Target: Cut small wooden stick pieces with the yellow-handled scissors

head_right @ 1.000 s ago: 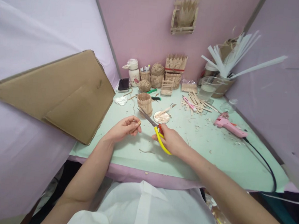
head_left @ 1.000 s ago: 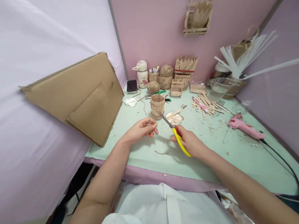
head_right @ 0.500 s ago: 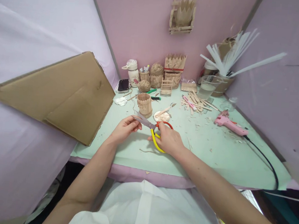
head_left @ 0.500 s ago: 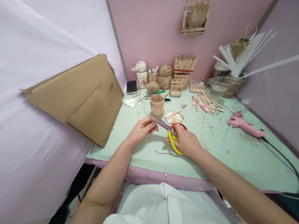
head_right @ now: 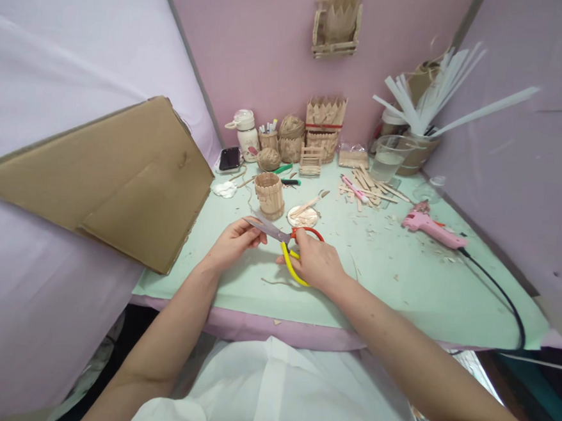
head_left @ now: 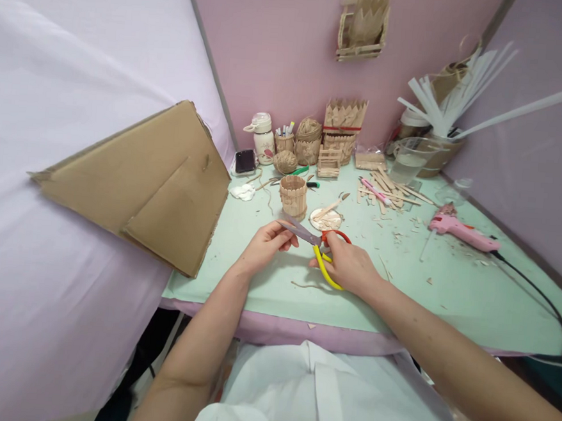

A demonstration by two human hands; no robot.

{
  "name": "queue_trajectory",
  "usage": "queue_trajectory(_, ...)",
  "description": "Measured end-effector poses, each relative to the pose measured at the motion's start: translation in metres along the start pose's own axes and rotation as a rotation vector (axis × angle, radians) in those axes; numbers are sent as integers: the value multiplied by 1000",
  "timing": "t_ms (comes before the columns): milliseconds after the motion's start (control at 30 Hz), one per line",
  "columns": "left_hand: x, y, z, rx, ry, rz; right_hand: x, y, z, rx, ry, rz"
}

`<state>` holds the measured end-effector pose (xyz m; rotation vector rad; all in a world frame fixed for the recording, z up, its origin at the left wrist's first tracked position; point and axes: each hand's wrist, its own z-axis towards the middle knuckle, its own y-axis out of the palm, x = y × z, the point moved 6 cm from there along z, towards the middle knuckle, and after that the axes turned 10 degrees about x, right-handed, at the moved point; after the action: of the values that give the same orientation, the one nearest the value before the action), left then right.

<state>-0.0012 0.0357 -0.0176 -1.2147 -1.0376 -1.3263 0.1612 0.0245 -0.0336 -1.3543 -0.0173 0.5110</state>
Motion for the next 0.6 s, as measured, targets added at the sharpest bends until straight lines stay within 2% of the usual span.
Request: queue_trajectory(600, 1, -1, -1, 16, -3, 63, 0, 0, -2, -7, -18, -14)
